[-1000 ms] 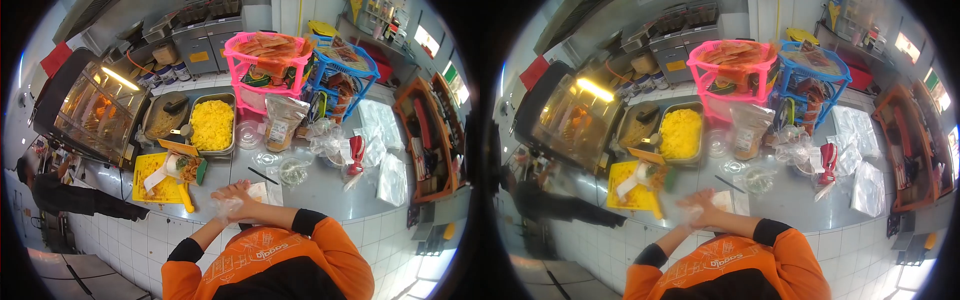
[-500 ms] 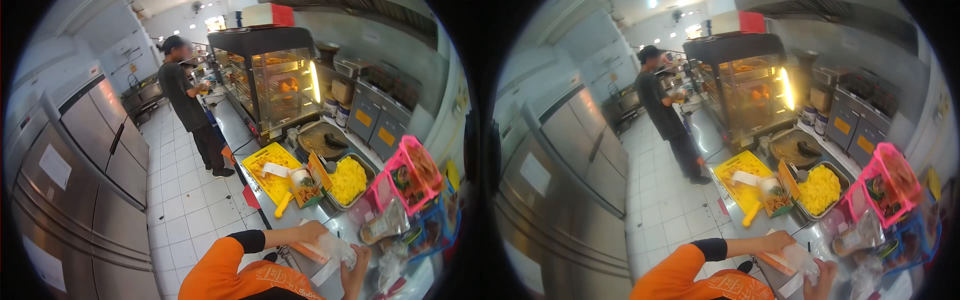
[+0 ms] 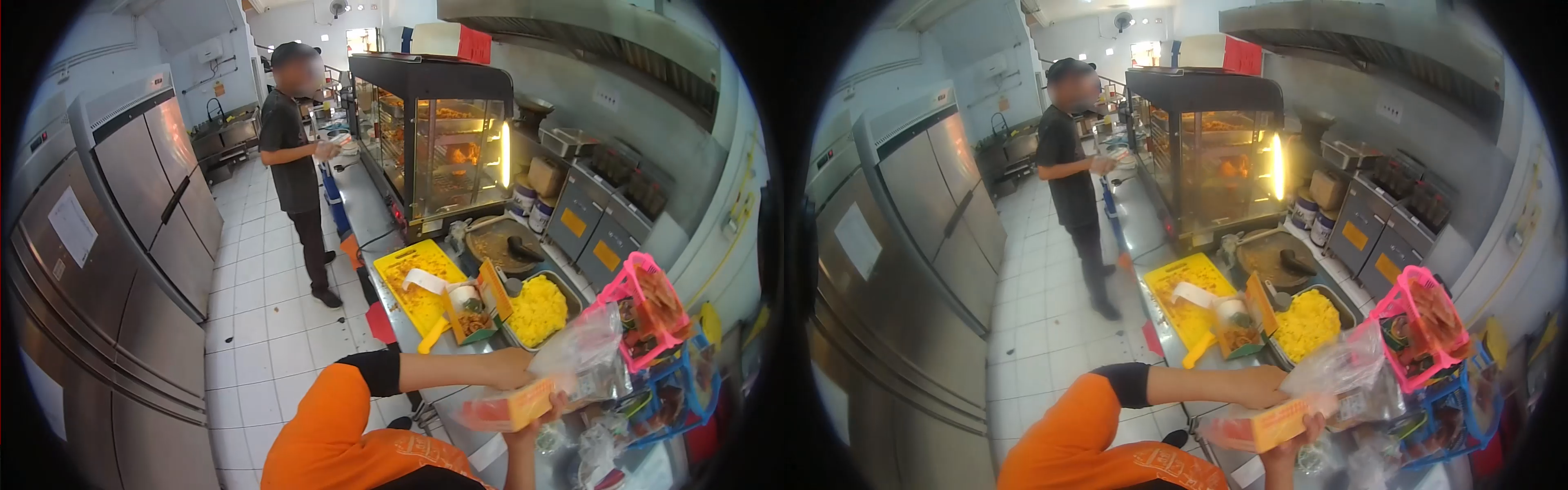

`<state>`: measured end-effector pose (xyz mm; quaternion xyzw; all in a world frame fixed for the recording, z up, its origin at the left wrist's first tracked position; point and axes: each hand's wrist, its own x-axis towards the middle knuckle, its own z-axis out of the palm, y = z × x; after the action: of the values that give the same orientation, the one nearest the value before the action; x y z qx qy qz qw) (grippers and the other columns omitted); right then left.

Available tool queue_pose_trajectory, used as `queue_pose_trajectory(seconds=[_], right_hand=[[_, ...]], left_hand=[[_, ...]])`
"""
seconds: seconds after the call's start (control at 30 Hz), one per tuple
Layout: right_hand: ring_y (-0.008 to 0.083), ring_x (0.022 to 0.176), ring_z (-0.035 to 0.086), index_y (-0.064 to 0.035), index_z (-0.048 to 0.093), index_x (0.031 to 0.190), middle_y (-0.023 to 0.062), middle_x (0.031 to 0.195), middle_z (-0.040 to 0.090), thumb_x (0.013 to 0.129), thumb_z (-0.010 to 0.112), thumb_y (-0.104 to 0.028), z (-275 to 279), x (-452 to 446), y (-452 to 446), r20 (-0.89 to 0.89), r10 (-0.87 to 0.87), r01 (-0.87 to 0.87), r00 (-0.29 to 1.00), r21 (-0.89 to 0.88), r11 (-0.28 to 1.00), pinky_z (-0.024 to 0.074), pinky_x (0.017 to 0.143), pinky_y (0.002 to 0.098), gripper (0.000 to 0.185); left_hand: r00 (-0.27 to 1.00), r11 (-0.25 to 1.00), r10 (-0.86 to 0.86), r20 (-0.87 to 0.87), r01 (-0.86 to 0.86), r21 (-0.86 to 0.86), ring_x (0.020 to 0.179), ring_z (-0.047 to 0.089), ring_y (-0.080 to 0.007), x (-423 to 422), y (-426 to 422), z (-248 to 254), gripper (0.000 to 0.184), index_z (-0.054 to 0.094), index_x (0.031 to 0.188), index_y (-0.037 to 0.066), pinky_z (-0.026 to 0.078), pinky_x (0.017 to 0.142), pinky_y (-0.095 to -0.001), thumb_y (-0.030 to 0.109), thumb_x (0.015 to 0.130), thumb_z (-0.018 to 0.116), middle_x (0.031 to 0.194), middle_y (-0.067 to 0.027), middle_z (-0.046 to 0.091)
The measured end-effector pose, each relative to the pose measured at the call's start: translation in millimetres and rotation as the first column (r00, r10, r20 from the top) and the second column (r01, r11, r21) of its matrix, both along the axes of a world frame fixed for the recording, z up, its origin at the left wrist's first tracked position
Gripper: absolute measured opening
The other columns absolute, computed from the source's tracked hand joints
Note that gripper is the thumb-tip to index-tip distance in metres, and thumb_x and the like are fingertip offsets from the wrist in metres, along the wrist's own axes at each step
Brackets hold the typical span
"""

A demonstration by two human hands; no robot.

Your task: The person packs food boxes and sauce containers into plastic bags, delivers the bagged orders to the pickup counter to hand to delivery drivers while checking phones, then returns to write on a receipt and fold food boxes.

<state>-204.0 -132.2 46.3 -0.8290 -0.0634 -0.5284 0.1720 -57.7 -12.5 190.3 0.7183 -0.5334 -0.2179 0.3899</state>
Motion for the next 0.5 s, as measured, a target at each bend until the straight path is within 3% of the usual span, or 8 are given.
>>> queue_pose_trajectory(seconds=[0.03, 0.13, 0.23, 0.33, 0.37, 0.4, 0.43, 0.5], right_hand=[[0.0499, 0.128, 0.032, -0.0327, 0.015, 0.146, 0.0216, 0.145, 0.028, 0.084, 0.066, -0.046, -17.0, -3.6, 1.9, -0.174, 0.103, -0.053, 0.979, 0.271, 0.961, 0.0318, 0.102, 0.064, 0.081], [0.0436, 0.118, 0.042, -0.0233, 0.026, 0.14, 0.0198, 0.135, 0.038, 0.086, 0.063, -0.047, -44.8, -4.9, 12.3, -0.435, 0.45, 0.089, 0.78, 0.789, 0.608, 0.0395, 0.093, 0.059, 0.069], [0.0374, 0.108, 0.051, -0.0139, 0.038, 0.134, 0.018, 0.126, 0.048, 0.088, 0.06, -0.047, -49.5, -17.3, 14.2, -0.341, 0.687, 0.217, 0.641, 0.94, 0.264, 0.0472, 0.084, 0.0541, 0.06], [0.0311, 0.097, 0.061, -0.0045, 0.049, 0.127, 0.0161, 0.117, 0.058, 0.091, 0.057, -0.047, -15.2, -39.8, -20.4, -0.206, 0.858, 0.354, 0.47, 0.935, 0.03, 0.055, 0.075, 0.0492, 0.057], [0.029, 0.094, 0.064, -0.0013, 0.053, 0.125, 0.0155, 0.114, 0.061, 0.091, 0.056, -0.047, 4.6, -47.0, -38.5, -0.194, 0.839, 0.303, 0.508, 0.952, 0.037, 0.0575, 0.072, 0.0475, 0.057], [0.0212, 0.08, 0.065, -0.0028, 0.053, 0.122, 0.0107, 0.104, 0.064, 0.091, 0.061, -0.04, 26.2, -47.7, -53.5, -0.234, 0.65, 0.052, 0.723, 0.957, 0.286, 0.0561, 0.066, 0.0332, 0.049], [0.0152, 0.072, 0.061, -0.0032, 0.058, 0.109, 0.0055, 0.089, 0.063, 0.093, 0.06, -0.041, 52.6, -49.2, -73.8, -0.136, 0.456, 0.031, 0.88, 0.973, 0.229, 0.05, 0.061, 0.0259, 0.041], [0.0111, 0.071, 0.052, -0.0043, 0.061, 0.101, 0.002, 0.081, 0.057, 0.1, 0.051, -0.028, 61.2, -66.1, -154.7, -0.178, 0.196, 0.049, 0.964, 0.848, 0.528, 0.0404, 0.062, 0.0232, 0.025]], left_hand=[[0.985, 0.975, 0.085, 0.148, -0.113, 0.194, 0.085, 0.064, -0.0416, -1.0, -1.0, 12.9, 0.03, 0.067, 0.093, 0.004, 0.051, 0.074, -0.0452, 0.028, 0.076, 0.062, 0.088, -0.0233, 0.067], [0.906, 0.992, -0.116, 0.408, 0.126, 0.004, 0.077, 0.065, -0.0405, 13.0, 9.9, 24.9, 0.03, 0.068, 0.088, 0.005, 0.051, 0.068, -0.046, 0.028, 0.069, 0.068, 0.078, -0.0205, 0.066], [0.777, 0.937, -0.347, 0.526, 0.266, 0.225, 0.077, 0.064, -0.0387, 22.0, 2.8, -0.5, 0.034, 0.068, 0.092, 0.006, 0.05, 0.069, -0.0462, 0.026, 0.065, 0.072, 0.079, -0.0191, 0.066], [0.88, 0.943, -0.267, 0.393, 0.322, -0.079, 0.08, 0.064, -0.0396, 29.9, 22.9, -29.3, 0.03, 0.065, 0.091, 0.006, 0.051, 0.071, -0.0467, 0.017, 0.063, 0.072, 0.086, -0.0185, 0.067], [0.913, 0.965, -0.217, 0.346, 0.253, -0.062, 0.082, 0.064, -0.0387, 32.3, 32.6, -39.9, 0.033, 0.064, 0.094, 0.007, 0.051, 0.072, -0.0463, 0.017, 0.064, 0.072, 0.089, -0.018, 0.067], [0.937, 0.979, -0.179, 0.301, 0.2, -0.039, 0.084, 0.064, -0.0378, 33.3, 42.9, -43.4, 0.035, 0.064, 0.097, 0.008, 0.051, 0.073, -0.0459, 0.017, 0.065, 0.073, 0.092, -0.0176, 0.067], [0.944, 0.991, -0.129, 0.305, 0.133, 0.006, 0.085, 0.064, -0.0369, 32.6, 54.1, -45.9, 0.036, 0.064, 0.098, 0.009, 0.051, 0.075, -0.0456, 0.019, 0.065, 0.074, 0.091, -0.0165, 0.067], [0.946, 0.99, -0.097, 0.308, 0.059, 0.13, 0.086, 0.064, -0.0347, 31.6, 65.2, -60.2, 0.036, 0.063, 0.099, 0.01, 0.051, 0.076, -0.0437, 0.021, 0.066, 0.075, 0.088, -0.0143, 0.066]])
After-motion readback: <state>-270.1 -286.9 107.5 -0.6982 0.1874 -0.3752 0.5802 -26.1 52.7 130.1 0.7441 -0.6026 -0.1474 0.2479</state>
